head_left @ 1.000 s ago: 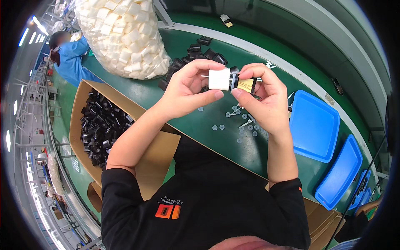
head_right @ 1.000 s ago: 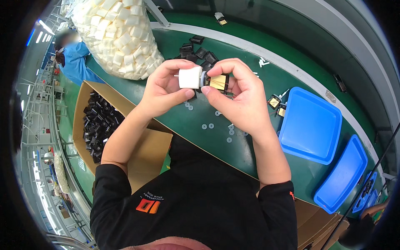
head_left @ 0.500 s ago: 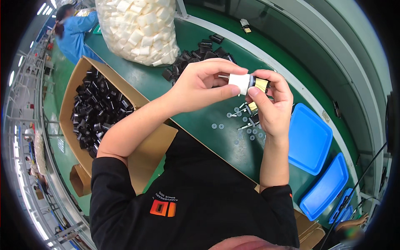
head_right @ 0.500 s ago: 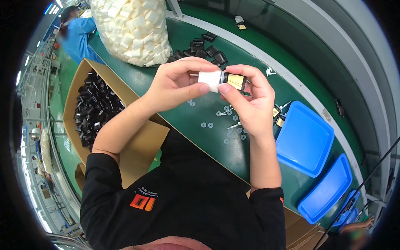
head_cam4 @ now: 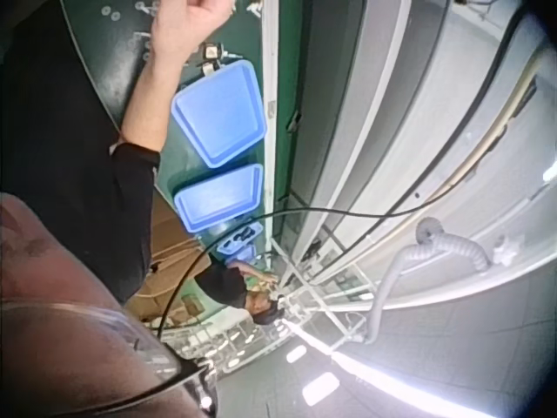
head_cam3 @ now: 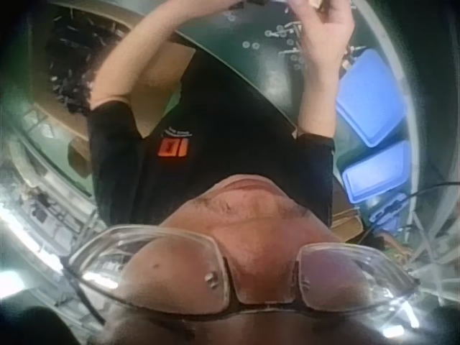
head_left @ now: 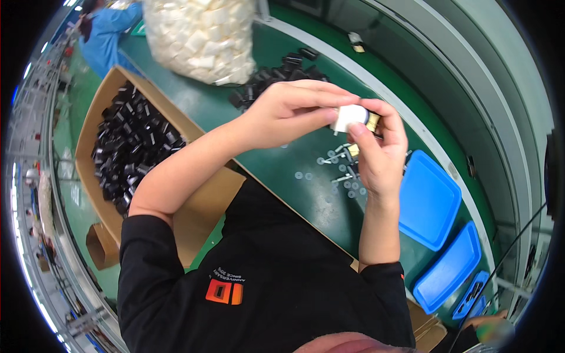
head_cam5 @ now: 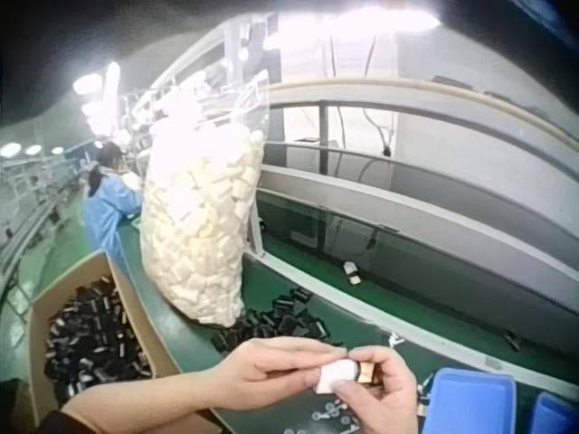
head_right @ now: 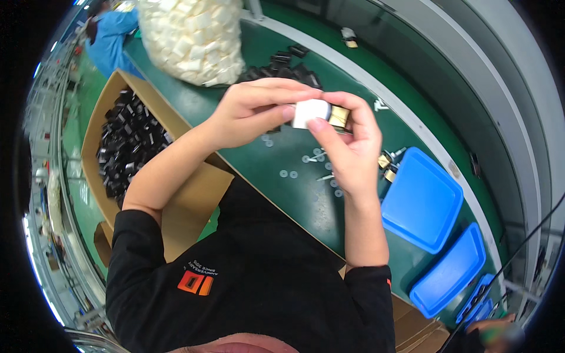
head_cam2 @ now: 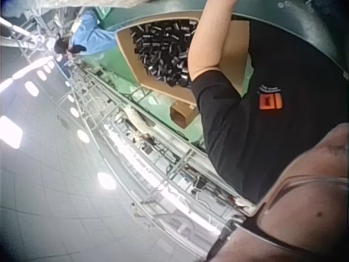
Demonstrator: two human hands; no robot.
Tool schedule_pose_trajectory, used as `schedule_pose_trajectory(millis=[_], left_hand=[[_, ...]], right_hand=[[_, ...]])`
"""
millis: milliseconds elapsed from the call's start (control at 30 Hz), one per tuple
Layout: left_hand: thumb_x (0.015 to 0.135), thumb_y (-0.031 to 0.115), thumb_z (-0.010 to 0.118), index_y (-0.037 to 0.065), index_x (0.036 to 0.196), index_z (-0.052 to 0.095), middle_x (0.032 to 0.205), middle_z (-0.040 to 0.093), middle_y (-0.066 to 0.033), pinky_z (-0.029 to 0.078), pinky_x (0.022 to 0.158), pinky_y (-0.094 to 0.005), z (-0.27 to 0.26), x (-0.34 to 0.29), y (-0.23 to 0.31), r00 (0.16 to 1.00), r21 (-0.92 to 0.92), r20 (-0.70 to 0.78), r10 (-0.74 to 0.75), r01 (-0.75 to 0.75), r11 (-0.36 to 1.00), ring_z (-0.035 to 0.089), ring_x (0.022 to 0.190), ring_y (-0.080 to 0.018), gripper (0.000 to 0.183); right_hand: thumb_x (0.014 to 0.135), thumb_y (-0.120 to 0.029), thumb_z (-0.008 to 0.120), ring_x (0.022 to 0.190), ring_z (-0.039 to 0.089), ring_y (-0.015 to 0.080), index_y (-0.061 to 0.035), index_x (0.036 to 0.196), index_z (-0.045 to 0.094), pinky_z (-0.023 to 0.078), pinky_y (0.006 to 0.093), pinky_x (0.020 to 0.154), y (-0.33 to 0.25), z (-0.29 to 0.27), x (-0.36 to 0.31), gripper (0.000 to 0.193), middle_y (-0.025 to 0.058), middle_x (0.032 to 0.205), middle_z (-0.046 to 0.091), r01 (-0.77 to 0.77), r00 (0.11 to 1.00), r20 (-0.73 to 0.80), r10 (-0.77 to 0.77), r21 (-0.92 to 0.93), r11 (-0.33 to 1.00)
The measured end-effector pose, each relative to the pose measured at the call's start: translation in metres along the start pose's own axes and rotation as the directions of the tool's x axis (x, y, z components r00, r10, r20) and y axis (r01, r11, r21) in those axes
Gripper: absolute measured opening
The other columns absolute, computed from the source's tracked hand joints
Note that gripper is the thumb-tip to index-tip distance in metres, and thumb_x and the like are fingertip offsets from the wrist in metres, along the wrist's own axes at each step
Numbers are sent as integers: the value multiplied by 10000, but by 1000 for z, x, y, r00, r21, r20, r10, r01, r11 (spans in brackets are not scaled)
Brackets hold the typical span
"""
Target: The recorder assembles small electronic components into black plastic housings at a factory workbench.
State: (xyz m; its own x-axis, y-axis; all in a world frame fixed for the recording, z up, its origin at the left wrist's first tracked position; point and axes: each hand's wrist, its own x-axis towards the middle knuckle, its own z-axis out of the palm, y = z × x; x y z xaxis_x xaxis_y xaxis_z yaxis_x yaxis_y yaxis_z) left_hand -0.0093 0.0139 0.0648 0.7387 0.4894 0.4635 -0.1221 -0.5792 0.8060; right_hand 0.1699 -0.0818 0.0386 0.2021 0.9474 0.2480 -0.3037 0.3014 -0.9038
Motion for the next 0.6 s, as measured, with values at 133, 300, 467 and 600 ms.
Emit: schedule_pose_trajectory(millis=[133,300,467,600], left_hand=[[905,46,610,31,1158,668,1173,636,-117,503,891,-320,6,2,-3,996,-32,-12,84,-84,996,624,1062,-233,260],[898,91,643,37,1206,631,1136,636,-110,524,815,-298,-21,-17,28,999,-95,-44,2,-6,995,655,929,-169,314],[873,26,619,1,972,667,948,668,-43,504,768,-266,-162,-122,21,816,556,-554,166,215,803,616,846,-106,113],[855,66,572,6,880,658,851,658,-101,504,757,-334,-207,-255,-51,516,511,-843,148,686,518,628,819,-203,107]], right_hand=[[837,30,659,1006,592,175,29,1221,543,511,290,858,-2,-1,-5,402,104,1133,595,32,995,-93,-39,-80,996],[864,41,624,1008,606,213,9,1187,536,553,316,814,-1,-25,-7,336,136,1161,577,124,988,-80,-134,-117,985],[902,26,575,1055,602,228,1,1204,515,552,320,857,-12,-41,-2,309,157,1219,559,237,954,-151,-258,-145,961],[902,27,561,1067,592,244,-15,1203,516,549,335,868,-8,-38,-1,307,166,1233,543,305,946,-87,-312,-84,949]])
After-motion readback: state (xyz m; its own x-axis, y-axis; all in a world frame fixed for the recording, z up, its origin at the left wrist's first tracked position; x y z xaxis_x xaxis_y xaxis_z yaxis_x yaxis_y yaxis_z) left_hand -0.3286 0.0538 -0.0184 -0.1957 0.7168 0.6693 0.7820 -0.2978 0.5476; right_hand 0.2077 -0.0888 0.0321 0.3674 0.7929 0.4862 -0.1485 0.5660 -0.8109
